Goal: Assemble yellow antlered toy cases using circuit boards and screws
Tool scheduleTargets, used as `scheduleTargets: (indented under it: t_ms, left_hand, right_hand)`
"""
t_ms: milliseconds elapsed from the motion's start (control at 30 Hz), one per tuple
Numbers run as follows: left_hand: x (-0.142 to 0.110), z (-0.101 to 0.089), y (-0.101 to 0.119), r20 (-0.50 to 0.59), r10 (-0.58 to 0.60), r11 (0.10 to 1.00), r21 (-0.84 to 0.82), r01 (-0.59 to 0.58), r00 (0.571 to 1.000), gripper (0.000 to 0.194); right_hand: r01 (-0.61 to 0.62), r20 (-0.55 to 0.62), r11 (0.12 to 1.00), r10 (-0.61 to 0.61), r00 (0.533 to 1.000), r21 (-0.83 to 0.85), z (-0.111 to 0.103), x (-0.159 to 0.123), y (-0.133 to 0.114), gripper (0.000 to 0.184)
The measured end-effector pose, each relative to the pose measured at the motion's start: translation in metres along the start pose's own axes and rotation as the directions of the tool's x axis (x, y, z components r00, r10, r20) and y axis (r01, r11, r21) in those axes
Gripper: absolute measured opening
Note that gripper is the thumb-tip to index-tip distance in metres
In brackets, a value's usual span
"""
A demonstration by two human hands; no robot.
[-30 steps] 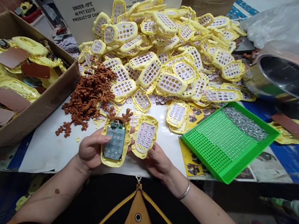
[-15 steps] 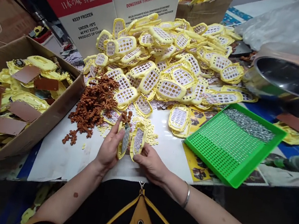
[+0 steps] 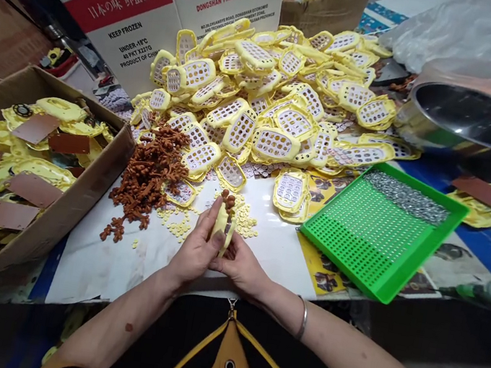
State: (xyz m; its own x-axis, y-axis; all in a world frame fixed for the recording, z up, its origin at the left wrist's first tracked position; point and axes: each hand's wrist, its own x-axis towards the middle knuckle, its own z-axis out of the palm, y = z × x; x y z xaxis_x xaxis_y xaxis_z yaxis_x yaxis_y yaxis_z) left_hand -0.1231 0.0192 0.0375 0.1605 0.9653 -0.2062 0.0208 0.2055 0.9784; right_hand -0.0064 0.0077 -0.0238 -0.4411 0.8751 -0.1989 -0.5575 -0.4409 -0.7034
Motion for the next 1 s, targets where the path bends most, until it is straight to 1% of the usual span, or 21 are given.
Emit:
scheduleTargets:
  t_ms: [100,233,300,367,400,433,500,533,600,633,667,700,733,767,800,833,867,900,933,967,1000]
  left_hand:
    - [-0.002,-0.001,0.0,0.035,0.05,0.994,0.099,-0.053,0.998,0.051]
    - [-0.004,-0.002,0.001,0.037,0.123,0.979,0.161,-0.127,0.992,0.053]
    - [-0.004,-0.003,0.002,0.076,0.121,0.974,0.185,-0.133,0.99,0.054]
    - [-0.003,-0.005,0.005,0.119,0.1,0.978,0.169,-0.12,0.988,0.054]
    - [-0.002,-0.007,0.006,0.113,0.083,0.987,0.13,-0.098,0.99,0.053]
    - [-0.001,-0.009,0.007,0.083,0.057,0.996,0.066,-0.063,0.995,0.053]
    - [0.001,-0.013,0.008,0.02,-0.048,0.993,-0.111,0.05,0.999,0.054]
    - [0.002,-0.015,0.008,0.024,-0.118,0.973,-0.198,0.12,0.993,0.055]
    - [0.003,-0.02,0.007,0.109,-0.233,0.916,-0.31,0.256,0.966,0.058]
    - [0.003,-0.021,0.006,0.153,-0.266,0.892,-0.336,0.303,0.952,0.057]
    - [0.003,-0.021,0.005,0.166,-0.281,0.876,-0.359,0.323,0.945,0.053]
    - [0.003,-0.021,0.005,0.15,-0.283,0.867,-0.382,0.319,0.947,0.049]
    - [0.002,-0.02,0.005,0.116,-0.281,0.863,-0.403,0.304,0.953,0.043]
    - [0.002,-0.018,0.005,0.081,-0.279,0.862,-0.419,0.287,0.957,0.039]
    - [0.001,-0.016,0.005,0.05,-0.277,0.861,-0.43,0.271,0.96,0.036]
    - [0.001,-0.013,0.005,0.026,-0.28,0.86,-0.437,0.263,0.96,0.035]
    - [0.0,-0.01,0.005,0.008,-0.285,0.858,-0.443,0.259,0.958,0.036]
    - [0.0,-0.008,0.005,-0.009,-0.291,0.856,-0.449,0.256,0.957,0.036]
    - [-0.001,-0.006,0.005,-0.023,-0.296,0.854,-0.455,0.254,0.955,0.038]
    - [-0.001,-0.005,0.005,-0.031,-0.302,0.851,-0.46,0.255,0.953,0.04]
    - [-0.001,-0.004,0.005,-0.025,-0.308,0.847,-0.462,0.262,0.951,0.043]
  right_hand:
    - [0.005,0.017,1.0,-0.005,1.0,0.003,-0.001,-0.001,-0.002,0.064]
    - [0.012,0.023,1.0,-0.012,1.0,-0.003,0.0,-0.002,-0.005,0.063]
    - [0.014,0.022,1.0,-0.013,1.0,-0.019,-0.001,-0.003,-0.006,0.064]
    - [0.015,0.025,0.999,-0.014,1.0,-0.034,-0.003,-0.004,-0.006,0.067]
    - [0.01,0.033,0.999,-0.008,0.999,-0.037,-0.004,-0.004,-0.006,0.069]
    - [-0.004,0.051,0.999,0.006,0.999,-0.036,-0.005,-0.005,-0.006,0.069]
    - [-0.056,0.137,0.998,0.058,0.989,-0.022,-0.008,-0.007,-0.007,0.067]
    - [-0.085,0.203,0.996,0.087,0.975,-0.015,-0.009,-0.008,-0.009,0.065]
    - [-0.128,0.357,0.991,0.131,0.925,-0.032,-0.011,-0.012,-0.014,0.061]
    - [-0.111,0.415,0.991,0.132,0.9,-0.073,-0.012,-0.013,-0.018,0.059]
    - [-0.056,0.44,0.988,0.116,0.891,-0.146,-0.013,-0.015,-0.023,0.058]
    - [0.033,0.425,0.967,0.081,0.901,-0.254,-0.013,-0.016,-0.027,0.057]
    - [0.134,0.378,0.911,0.026,0.926,-0.391,-0.014,-0.017,-0.031,0.056]
    - [0.214,0.311,0.814,-0.044,0.95,-0.541,-0.013,-0.018,-0.035,0.053]
    - [0.252,0.242,0.689,-0.114,0.964,-0.68,-0.012,-0.019,-0.038,0.05]
    - [0.246,0.184,0.563,-0.166,0.969,-0.789,-0.011,-0.02,-0.04,0.046]
    - [0.221,0.146,0.459,-0.194,0.97,-0.86,-0.009,-0.021,-0.041,0.042]
    - [0.201,0.127,0.384,-0.208,0.97,-0.901,-0.007,-0.022,-0.042,0.038]
    - [0.193,0.123,0.34,-0.219,0.968,-0.92,-0.005,-0.023,-0.042,0.035]
    - [0.199,0.125,0.323,-0.235,0.964,-0.925,-0.003,-0.023,-0.042,0.033]
    - [0.212,0.129,0.327,-0.257,0.958,-0.921,-0.001,-0.023,-0.041,0.03]
